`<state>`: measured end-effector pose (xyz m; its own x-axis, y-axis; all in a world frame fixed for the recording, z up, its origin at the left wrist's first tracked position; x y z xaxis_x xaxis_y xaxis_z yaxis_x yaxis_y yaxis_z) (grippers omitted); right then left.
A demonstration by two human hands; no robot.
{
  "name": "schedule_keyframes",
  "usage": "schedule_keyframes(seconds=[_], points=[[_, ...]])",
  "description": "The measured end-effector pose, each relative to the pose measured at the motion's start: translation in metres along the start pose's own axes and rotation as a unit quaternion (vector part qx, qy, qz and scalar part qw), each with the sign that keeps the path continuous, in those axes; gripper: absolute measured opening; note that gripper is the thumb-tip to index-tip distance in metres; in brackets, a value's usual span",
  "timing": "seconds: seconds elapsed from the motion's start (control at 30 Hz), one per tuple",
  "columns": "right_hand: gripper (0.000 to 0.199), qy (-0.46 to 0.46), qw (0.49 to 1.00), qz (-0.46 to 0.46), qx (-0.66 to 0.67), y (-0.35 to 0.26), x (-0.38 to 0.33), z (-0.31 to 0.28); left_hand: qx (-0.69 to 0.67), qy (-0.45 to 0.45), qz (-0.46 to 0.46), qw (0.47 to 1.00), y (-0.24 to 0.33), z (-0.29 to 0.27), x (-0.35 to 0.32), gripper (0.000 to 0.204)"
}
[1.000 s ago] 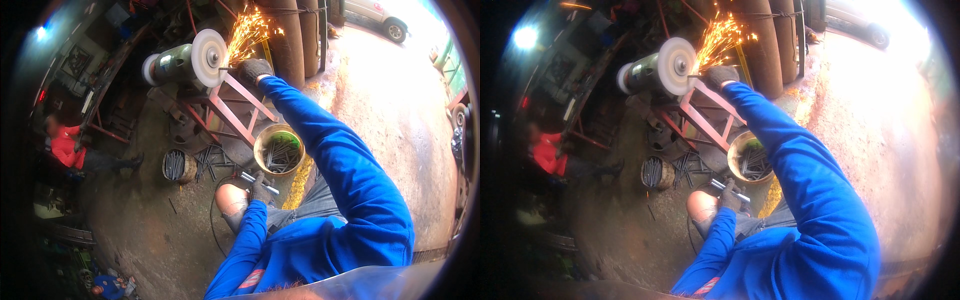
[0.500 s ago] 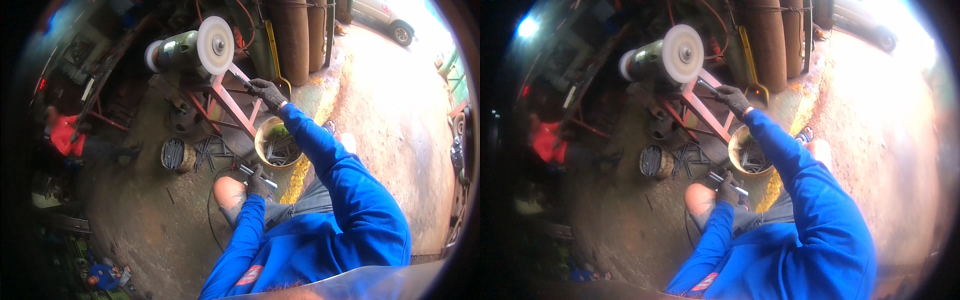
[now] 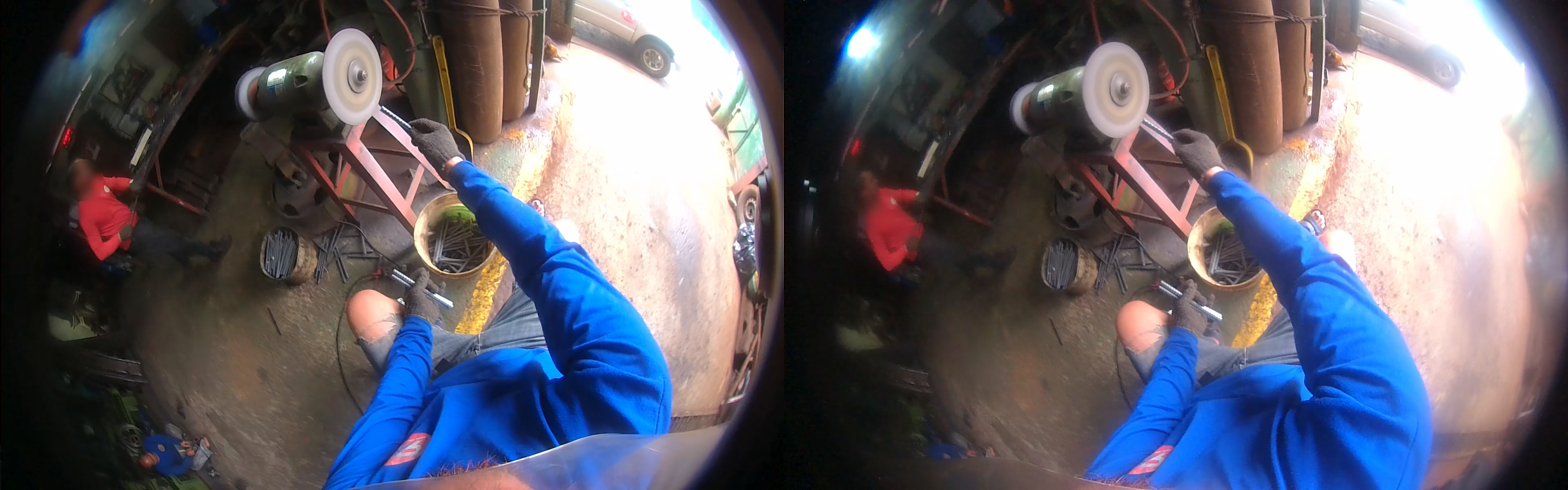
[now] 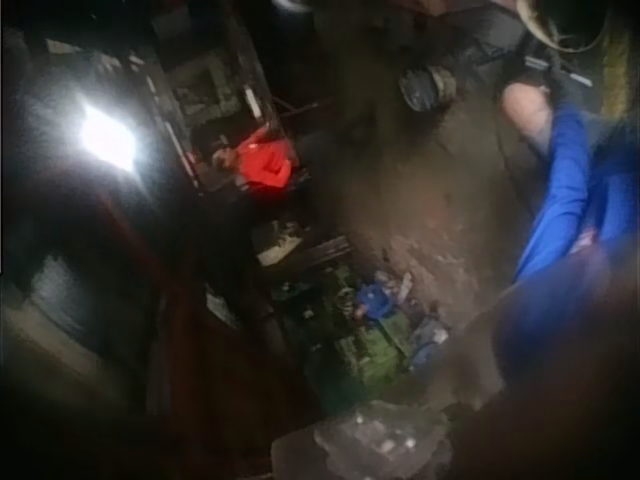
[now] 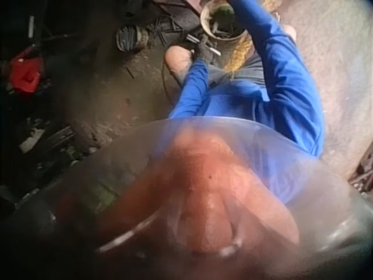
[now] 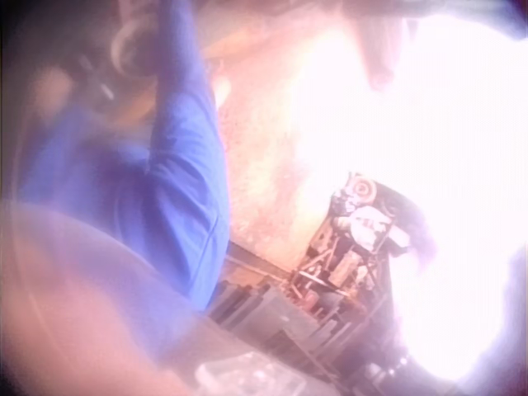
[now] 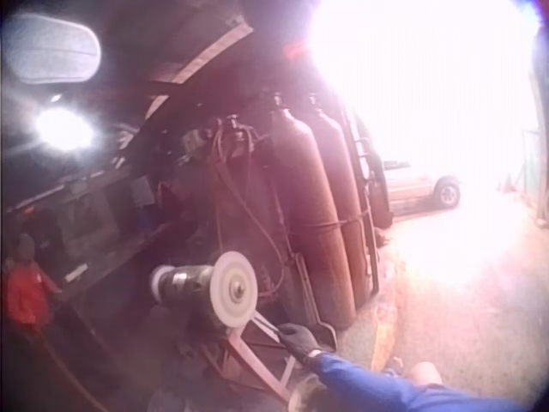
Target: The person sits at a bench grinder and repeatedly grinds the ends of metal rods, creating sparks. They pick up rods from a bucket, grind them, and place them back into the bucket.
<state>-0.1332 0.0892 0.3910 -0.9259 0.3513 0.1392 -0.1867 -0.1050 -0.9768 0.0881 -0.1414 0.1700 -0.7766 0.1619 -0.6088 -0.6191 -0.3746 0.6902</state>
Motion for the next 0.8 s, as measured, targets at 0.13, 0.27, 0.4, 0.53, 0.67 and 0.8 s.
schedule_keyframes(seconds=[0.13, 0.27, 0.4, 0.53, 0.67, 0.8], points=[[0.026, 0.047, 0.960, -0.065, -0.269, -0.033, 0.009, 0.017, -0.007, 0.022, -0.010, 1.000, 0.000, -0.009, -0.001, 0.011], [0.026, 0.057, 0.901, -0.121, -0.412, -0.065, 0.015, 0.024, -0.009, 0.025, -0.010, 1.000, 0.001, -0.007, -0.003, 0.013], [0.026, 0.073, 0.872, -0.153, -0.459, -0.081, 0.018, 0.030, -0.013, 0.021, -0.013, 1.000, 0.003, -0.004, -0.006, 0.013], [0.019, 0.056, 0.880, -0.136, -0.452, -0.083, 0.020, 0.028, 0.001, 0.025, -0.015, 1.000, 0.007, 0.001, -0.011, 0.012], [0.020, 0.019, 0.866, -0.135, -0.481, -0.082, 0.022, 0.031, 0.012, 0.029, -0.020, 0.999, 0.005, 0.000, -0.011, 0.011], [0.020, 0.034, 0.871, -0.136, -0.472, -0.079, 0.032, 0.031, 0.015, 0.026, -0.015, 0.999, 0.002, -0.003, -0.007, 0.011]])
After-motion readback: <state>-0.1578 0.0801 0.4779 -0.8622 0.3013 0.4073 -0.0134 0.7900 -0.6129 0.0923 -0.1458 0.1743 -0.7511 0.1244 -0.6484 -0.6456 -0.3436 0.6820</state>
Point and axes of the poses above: each hand's wrist, its own x-axis towards the middle knuckle, its own z-axis out of the palm, y = z × x, the point moved 5 cm from there along x, towards the middle knuckle, and after that the axes turned 14 degrees about x, right-handed, at the moved point
